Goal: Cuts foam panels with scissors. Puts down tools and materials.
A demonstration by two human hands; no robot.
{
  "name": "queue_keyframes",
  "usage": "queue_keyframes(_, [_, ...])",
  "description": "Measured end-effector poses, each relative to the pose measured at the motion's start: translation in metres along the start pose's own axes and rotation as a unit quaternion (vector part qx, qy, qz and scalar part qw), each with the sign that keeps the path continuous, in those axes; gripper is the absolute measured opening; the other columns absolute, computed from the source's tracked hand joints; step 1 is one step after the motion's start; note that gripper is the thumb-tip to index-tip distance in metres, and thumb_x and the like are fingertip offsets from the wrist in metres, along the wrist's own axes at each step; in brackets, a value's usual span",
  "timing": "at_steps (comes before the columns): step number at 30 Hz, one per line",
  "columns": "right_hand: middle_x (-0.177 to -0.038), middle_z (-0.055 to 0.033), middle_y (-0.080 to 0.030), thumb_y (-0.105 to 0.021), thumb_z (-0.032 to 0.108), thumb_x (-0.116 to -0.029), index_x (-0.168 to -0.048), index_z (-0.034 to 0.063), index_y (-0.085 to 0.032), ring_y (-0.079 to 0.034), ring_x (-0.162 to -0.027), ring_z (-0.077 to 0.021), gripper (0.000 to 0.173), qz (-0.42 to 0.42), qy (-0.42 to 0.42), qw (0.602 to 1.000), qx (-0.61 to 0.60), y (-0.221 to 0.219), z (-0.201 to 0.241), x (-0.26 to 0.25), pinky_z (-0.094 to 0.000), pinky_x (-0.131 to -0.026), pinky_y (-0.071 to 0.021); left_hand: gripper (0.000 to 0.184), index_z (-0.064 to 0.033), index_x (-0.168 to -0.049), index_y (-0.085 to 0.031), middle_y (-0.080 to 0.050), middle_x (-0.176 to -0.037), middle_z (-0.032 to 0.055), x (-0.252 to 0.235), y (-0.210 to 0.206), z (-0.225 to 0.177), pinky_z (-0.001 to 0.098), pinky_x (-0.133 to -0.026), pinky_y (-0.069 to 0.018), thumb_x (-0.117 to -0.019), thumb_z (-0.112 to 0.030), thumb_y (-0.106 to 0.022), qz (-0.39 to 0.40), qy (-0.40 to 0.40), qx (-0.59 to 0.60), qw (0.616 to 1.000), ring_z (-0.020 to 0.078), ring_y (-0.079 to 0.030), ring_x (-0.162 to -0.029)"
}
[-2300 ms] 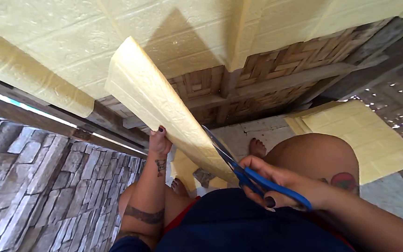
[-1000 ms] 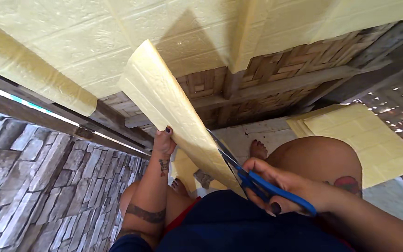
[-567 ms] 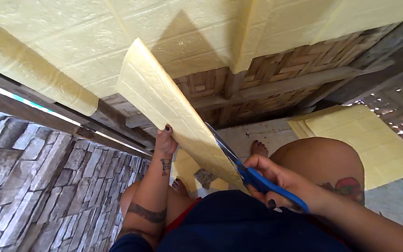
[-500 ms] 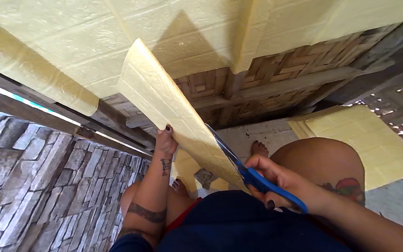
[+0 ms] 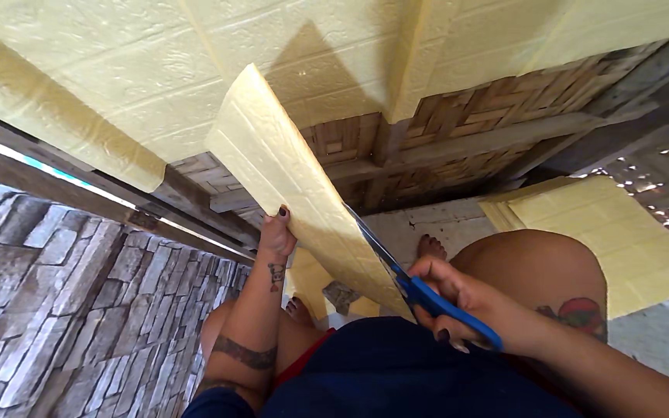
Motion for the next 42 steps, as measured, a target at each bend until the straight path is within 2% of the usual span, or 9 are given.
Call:
queue_keyframes(3, [-0.081,0.0089,-0.065,-0.077,0.04,-0.0903,-0.124,0.0231,-0.049,-0.061,-0.062,0.0022,0.047,0.027,-0.006,0.999,-0.02,0.0,0.002,0.002,-0.0139,-0.053,-0.0515,0.05,-0.0245,-0.112,-0.069,-0.076,-0.099,-0.0037,-0.002,0.003,0.0,0.0324,-0.081,-0.0628,-0.0718,-0.048,-0.089,0.006,-0.001,-0.008,1.0,0.0087,-0.073,-0.09])
queue_keyframes(7, [-0.086,0.0066,-0.065,-0.075,0.042,-0.0922,-0.127,0.0219,-0.046,-0.063,-0.067,0.0001,0.049,0.059,-0.013,0.998,-0.027,0.001,0.004,0.004,-0.0149,-0.056,-0.0528,0.053,-0.0224,-0.111,-0.068,-0.076,-0.098,-0.0027,-0.001,0.002,-0.002,0.0328,-0.081,-0.0629,-0.0694,-0.046,-0.091,-0.001,0.001,-0.018,1.0,0.0095,-0.073,-0.089])
queue_keyframes(13, [-0.088,0.0068,-0.064,-0.074,0.043,-0.0919,-0.128,0.0198,-0.042,-0.063,-0.071,0.0003,0.054,0.087,-0.035,0.996,0.009,-0.001,0.003,0.002,-0.0148,-0.058,-0.0523,0.049,-0.0236,-0.108,-0.072,-0.077,-0.096,-0.0048,0.004,-0.006,-0.001,0.0293,-0.079,-0.0626,-0.0694,-0.046,-0.091,0.035,-0.001,-0.056,0.998,0.0063,-0.073,-0.087])
queue_keyframes(17, [-0.086,0.0089,-0.064,-0.076,0.045,-0.0902,-0.126,0.0212,-0.046,-0.06,-0.068,0.003,0.052,0.048,-0.007,0.999,-0.021,0.0,0.002,0.001,-0.0123,-0.056,-0.0489,0.048,-0.0237,-0.11,-0.07,-0.076,-0.097,-0.0044,0.003,-0.004,0.0,0.03,-0.08,-0.0628,-0.0724,-0.046,-0.089,0.038,-0.004,-0.044,0.998,0.0069,-0.073,-0.088])
queue_keyframes(21, [-0.084,0.0092,-0.064,-0.077,0.041,-0.09,-0.126,0.0229,-0.049,-0.059,-0.065,0.0046,0.049,0.03,0.018,0.998,-0.057,-0.002,0.0,0.0,-0.0108,-0.053,-0.048,0.055,-0.0226,-0.109,-0.069,-0.076,-0.095,-0.0039,0.004,-0.003,0.005,0.0314,-0.078,-0.063,-0.0664,-0.049,-0.092,0.001,0.007,-0.032,0.999,0.0079,-0.073,-0.086])
queue_keyframes(23, [-0.083,0.0094,-0.064,-0.077,0.04,-0.0899,-0.126,0.0228,-0.049,-0.058,-0.064,0.0051,0.049,0.027,0.024,0.997,-0.061,-0.003,0.0,-0.001,-0.0104,-0.052,-0.0472,0.053,-0.0228,-0.108,-0.07,-0.076,-0.095,-0.0035,0.004,-0.003,0.006,0.0319,-0.078,-0.0631,-0.0673,-0.048,-0.091,0.002,0.01,-0.023,1.0,0.0084,-0.073,-0.086])
queue_keyframes(34, [-0.078,0.0116,-0.063,-0.078,0.033,-0.0906,-0.124,0.023,-0.05,-0.056,-0.058,0.0065,0.045,0.0,0.028,0.998,-0.049,-0.003,-0.001,-0.002,-0.0101,-0.049,-0.0462,0.054,-0.0227,-0.111,-0.069,-0.076,-0.097,-0.0032,0.002,-0.002,0.013,0.0327,-0.079,-0.0628,-0.0682,-0.047,-0.091,0.005,0.015,-0.013,1.0,0.009,-0.073,-0.088])
queue_keyframes(42, [-0.076,0.0119,-0.062,-0.079,0.035,-0.0893,-0.123,0.0235,-0.049,-0.057,-0.057,0.0054,0.046,-0.009,0.012,1.0,-0.026,0.0,-0.001,0.0,-0.0113,-0.048,-0.0477,0.049,-0.0234,-0.108,-0.071,-0.076,-0.096,-0.0036,0.001,-0.002,0.01,0.032,-0.079,-0.0629,-0.0696,-0.047,-0.09,0.013,0.014,-0.017,1.0,0.008,-0.073,-0.087])
Point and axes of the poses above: each hand's wrist, its own x-axis away from the middle knuckle, its own y-axis out of the back of the hand, z = x × y, the point moved 6 cm from there along -x, towards the middle knuckle
